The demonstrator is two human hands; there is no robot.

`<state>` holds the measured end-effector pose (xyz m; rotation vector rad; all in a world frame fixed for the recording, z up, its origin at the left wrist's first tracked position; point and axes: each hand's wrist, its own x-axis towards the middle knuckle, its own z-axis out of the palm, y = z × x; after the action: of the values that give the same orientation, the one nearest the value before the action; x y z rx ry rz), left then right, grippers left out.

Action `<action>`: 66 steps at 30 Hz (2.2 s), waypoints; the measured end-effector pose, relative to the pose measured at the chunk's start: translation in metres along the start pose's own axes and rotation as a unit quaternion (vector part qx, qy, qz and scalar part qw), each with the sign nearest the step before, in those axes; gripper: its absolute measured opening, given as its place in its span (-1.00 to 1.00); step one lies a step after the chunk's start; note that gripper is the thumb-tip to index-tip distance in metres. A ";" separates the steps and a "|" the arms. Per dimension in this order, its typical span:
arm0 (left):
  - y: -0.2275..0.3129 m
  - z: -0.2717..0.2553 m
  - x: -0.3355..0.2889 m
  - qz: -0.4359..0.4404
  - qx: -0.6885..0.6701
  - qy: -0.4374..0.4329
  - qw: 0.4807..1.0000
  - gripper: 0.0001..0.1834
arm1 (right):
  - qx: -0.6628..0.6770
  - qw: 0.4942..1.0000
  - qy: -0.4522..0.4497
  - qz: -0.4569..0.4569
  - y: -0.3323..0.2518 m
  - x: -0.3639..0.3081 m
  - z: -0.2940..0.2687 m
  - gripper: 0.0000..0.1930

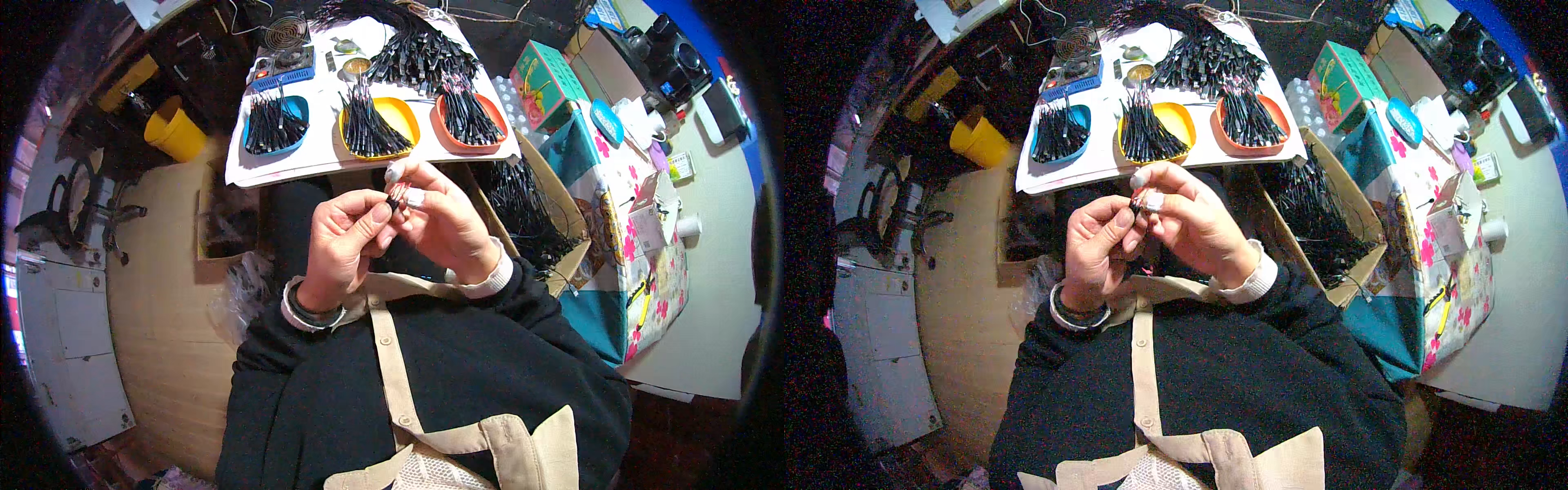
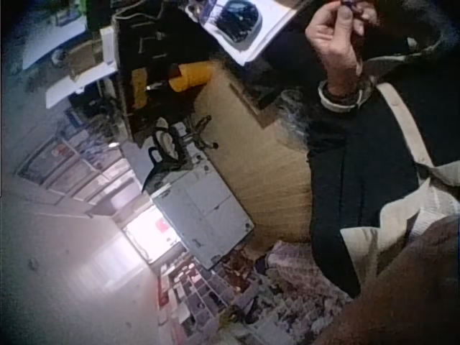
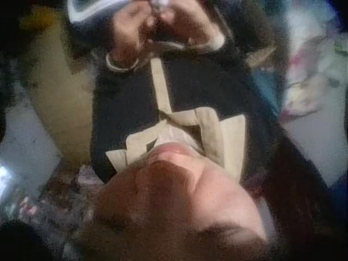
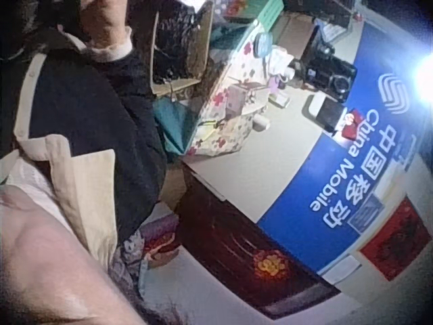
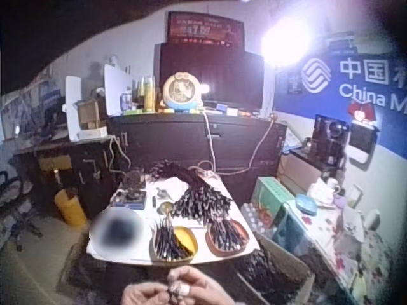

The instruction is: The person repeatedly strips wire ends with pliers, slides heat-shrink tubing onto the wires, and uses a soldering iron to join the wires. Finished units are placed into a blue tray on the table. The process is repeated for multiple wires throughout the clip.

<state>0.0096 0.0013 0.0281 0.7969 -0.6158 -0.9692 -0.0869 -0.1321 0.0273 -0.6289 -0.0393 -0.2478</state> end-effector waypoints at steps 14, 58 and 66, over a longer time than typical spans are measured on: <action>0.003 -0.005 0.004 -0.013 0.153 0.053 0.987 -0.82 | -0.229 0.968 0.079 -0.060 0.003 0.007 -0.008 -0.74; 0.018 -0.034 0.007 -0.232 0.154 -0.063 0.958 -0.82 | -0.733 0.664 -0.062 -0.132 -0.045 -0.027 -0.020 -0.55; 0.023 -0.027 0.005 -0.251 0.157 -0.098 0.950 -0.85 | -0.732 0.632 -0.123 -0.224 -0.033 -0.017 -0.009 -0.73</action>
<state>0.0431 0.0126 0.0317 1.1847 -0.7690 -1.4501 -0.1114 -0.1594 0.0377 -2.3303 -0.2828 -0.6885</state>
